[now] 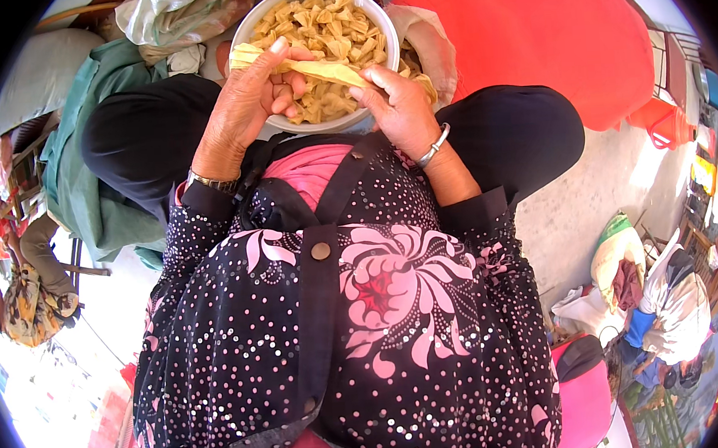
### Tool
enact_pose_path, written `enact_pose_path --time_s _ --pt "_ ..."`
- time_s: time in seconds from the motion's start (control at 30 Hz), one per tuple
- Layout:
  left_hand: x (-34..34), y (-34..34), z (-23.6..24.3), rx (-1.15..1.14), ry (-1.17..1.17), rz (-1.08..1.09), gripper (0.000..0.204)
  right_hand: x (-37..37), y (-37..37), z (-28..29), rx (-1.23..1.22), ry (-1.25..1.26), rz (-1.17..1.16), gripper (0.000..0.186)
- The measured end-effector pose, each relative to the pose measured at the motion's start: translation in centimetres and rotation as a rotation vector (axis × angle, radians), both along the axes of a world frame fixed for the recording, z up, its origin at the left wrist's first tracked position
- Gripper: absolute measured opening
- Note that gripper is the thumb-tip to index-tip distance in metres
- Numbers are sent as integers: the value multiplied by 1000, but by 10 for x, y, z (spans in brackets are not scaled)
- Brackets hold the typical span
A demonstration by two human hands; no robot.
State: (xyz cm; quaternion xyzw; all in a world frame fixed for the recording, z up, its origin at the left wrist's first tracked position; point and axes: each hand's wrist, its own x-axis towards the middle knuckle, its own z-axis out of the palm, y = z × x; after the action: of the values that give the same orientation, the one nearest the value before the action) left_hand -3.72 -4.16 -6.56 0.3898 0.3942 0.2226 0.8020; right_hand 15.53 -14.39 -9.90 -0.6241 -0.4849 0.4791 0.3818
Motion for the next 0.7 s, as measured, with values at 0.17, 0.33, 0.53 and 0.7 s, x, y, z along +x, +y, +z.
enact_pose_path --time_s 0.17,0.33,0.53,0.7 --pt "-1 1 6 -41 -25 -10 27 -11 6 7 -45 231 40 34" --pt "-8 5 8 -67 -162 23 21 -10 24 32 -1 78 225 31" --pt "-24 15 19 -36 -264 218 14 -8 29 45 102 137 216 32" --pt "-14 35 25 48 -281 237 15 10 59 64 250 -91 229 33"
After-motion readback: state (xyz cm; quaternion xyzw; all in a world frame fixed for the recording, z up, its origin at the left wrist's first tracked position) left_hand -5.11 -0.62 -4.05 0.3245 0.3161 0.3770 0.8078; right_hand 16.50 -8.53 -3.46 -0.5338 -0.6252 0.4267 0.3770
